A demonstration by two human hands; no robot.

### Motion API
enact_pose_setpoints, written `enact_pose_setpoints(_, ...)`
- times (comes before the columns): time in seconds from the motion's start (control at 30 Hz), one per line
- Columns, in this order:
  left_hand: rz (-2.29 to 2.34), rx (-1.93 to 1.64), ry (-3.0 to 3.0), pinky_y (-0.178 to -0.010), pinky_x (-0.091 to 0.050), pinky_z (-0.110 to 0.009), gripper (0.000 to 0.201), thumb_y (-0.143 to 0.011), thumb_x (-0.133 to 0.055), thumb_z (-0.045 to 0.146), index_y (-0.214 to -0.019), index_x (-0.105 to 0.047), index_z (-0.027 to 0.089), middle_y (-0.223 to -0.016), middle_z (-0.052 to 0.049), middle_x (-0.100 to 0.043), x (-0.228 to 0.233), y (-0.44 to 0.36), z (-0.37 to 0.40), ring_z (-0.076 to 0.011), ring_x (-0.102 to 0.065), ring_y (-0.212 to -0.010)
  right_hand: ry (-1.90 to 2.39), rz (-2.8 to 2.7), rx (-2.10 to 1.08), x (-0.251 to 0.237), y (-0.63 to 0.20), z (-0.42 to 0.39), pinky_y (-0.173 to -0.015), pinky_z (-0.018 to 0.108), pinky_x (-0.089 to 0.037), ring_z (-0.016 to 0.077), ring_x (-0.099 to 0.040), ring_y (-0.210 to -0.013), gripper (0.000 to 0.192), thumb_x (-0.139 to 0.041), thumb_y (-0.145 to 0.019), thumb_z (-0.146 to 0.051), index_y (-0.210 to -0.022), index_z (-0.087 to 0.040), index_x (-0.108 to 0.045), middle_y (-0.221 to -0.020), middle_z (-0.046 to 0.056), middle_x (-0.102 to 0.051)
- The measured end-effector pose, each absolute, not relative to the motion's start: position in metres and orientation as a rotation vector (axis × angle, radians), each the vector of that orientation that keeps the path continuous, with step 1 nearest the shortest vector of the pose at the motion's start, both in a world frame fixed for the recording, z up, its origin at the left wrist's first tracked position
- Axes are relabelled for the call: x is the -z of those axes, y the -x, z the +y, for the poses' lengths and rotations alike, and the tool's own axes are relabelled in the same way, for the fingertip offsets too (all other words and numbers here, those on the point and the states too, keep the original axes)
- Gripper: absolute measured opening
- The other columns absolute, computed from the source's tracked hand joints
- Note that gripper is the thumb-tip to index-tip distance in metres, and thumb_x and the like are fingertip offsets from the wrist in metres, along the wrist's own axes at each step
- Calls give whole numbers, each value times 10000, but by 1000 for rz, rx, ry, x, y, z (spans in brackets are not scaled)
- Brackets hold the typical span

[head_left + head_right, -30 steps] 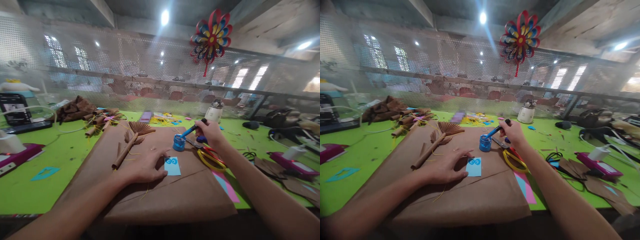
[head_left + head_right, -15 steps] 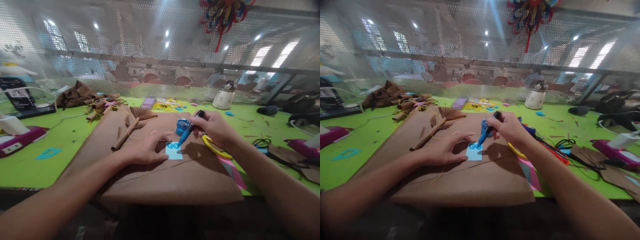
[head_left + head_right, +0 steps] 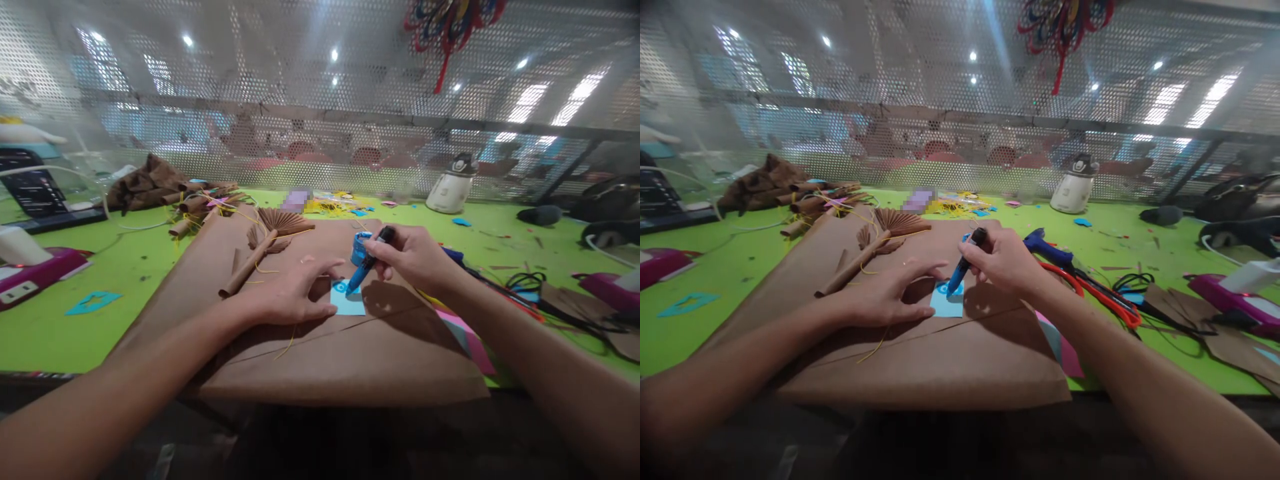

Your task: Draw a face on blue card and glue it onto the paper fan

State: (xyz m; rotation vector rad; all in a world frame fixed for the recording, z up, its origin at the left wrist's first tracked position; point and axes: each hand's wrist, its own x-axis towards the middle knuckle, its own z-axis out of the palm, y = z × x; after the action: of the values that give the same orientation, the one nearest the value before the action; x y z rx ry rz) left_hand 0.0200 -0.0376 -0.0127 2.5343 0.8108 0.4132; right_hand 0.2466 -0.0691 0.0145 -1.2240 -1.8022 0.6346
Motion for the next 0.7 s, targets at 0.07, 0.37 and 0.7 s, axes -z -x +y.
enact_pose_setpoints(0.07,791,-420,-2546,-1024,-364,-454,582,-798,-644,377,-1331,-434,271,-1323,-68,-515,13,-20,-37,-281,-463,-1197,1223,-1819,-636,-13,-246,-69,-479,225,-416,94,-533,-421,299,-567,-854,-362,-625,-173,-531,-465,-26,-555)
enact_pose_setpoints(0.37,823,-405,-2561,-1017,-378,-451,641,-800,-643,393,-1374,-388,262,-1291,-80,-532,15,-20,-36,-283,-471,-1196,1233,-1825,-609,-12,-248,-67,-482,227,-417,95,-540,-421,318,-569,-857,-371,-618,-165,-535,-473,-18,-565)
enact_pose_setpoints(0.7,792,-426,-2576,-1029,-373,-433,617,-803,-646,373,-1358,-403,259,-1312,-65,-535,14,-20,-37,-274,-472,-1216,1246,-1815,-620,-13,-247,-68,-477,223,-416,89,-533,-418,321,-573,-854,-358,-593,-175,-529,-467,-18,-566)
